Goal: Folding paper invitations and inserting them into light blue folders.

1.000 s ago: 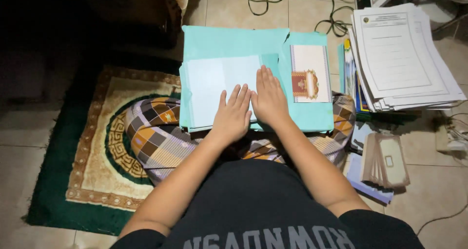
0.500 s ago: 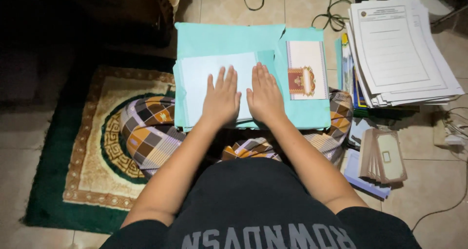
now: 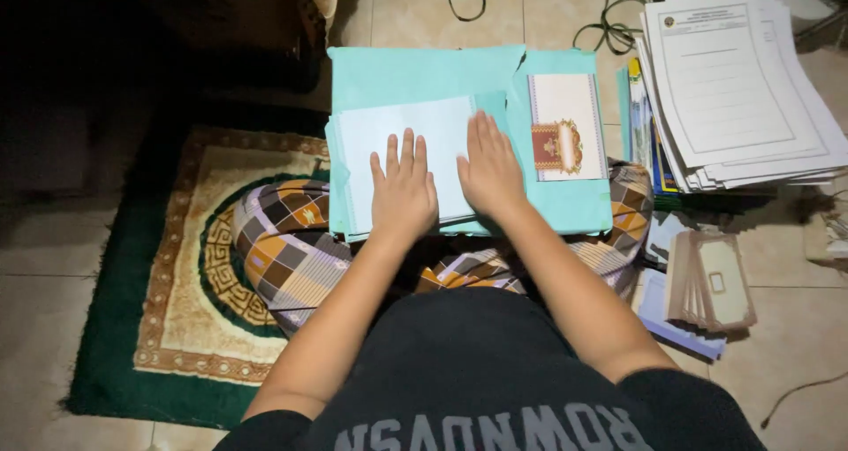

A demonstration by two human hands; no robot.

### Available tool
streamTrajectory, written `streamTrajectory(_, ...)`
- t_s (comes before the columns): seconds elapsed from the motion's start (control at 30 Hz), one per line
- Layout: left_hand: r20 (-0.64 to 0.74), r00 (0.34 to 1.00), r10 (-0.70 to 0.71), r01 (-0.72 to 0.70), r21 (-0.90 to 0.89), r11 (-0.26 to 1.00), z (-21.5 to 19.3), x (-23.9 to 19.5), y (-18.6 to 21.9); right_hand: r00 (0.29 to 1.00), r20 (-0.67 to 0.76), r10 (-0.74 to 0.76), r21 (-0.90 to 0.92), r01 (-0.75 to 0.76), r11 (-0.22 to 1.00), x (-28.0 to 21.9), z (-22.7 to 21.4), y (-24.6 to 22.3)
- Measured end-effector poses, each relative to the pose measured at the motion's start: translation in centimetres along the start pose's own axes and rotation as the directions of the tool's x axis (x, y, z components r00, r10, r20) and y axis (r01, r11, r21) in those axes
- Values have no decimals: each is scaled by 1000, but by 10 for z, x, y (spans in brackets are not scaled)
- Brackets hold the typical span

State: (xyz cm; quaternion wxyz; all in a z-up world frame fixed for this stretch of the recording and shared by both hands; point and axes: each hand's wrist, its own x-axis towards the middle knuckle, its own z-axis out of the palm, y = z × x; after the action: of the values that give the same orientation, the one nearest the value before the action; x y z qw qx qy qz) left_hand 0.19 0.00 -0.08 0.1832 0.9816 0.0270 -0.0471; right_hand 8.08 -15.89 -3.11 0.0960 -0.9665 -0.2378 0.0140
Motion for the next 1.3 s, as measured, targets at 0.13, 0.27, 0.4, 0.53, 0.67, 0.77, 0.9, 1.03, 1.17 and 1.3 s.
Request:
streamTrajectory(0.13,9,1000,-10,10,-7,1000,0,0,0,999,36,30,70,-32,997,44,-8,13)
streamTrajectory(0.27,-7,1000,-16,16,-18,1000,0,-1,0,998,65,-7,63,3,998,9,-15,7)
streamTrajectory(0.4,-18,1000,-21,21,-12,1000,-4,-6,3,999,-14,46,360,-38,932,-45,-18,22)
streamTrajectory(0.53,-59,998,-10,9,-13,1000,3,-6,0,907,-389,162,111,-129,985,-37,-1,99)
streamTrajectory(0.67,-162,987,-7,-4,-71,997,5,-11,-3,892,-184,414,103,-402,910,-29,-1,110)
streamTrajectory(0.77,-213,977,11,-30,-86,996,8,-12,-4,903,-209,375,51,-373,926,-29,7,112)
streamTrajectory(0.9,-278,960,37,-63,-85,994,13,-11,-6,915,-230,332,-52,-352,934,-24,18,123)
streamTrajectory(1.03,-281,959,38,-60,-70,996,18,-8,-9,909,-194,369,-27,-381,924,-28,2,132)
streamTrajectory(1.17,-289,957,29,-56,-86,995,19,-8,-10,877,-48,478,114,-470,875,-40,-23,142)
streamTrajectory(1.3,-300,953,33,-62,-89,994,22,-6,-10,867,53,496,182,-497,848,-40,-26,147)
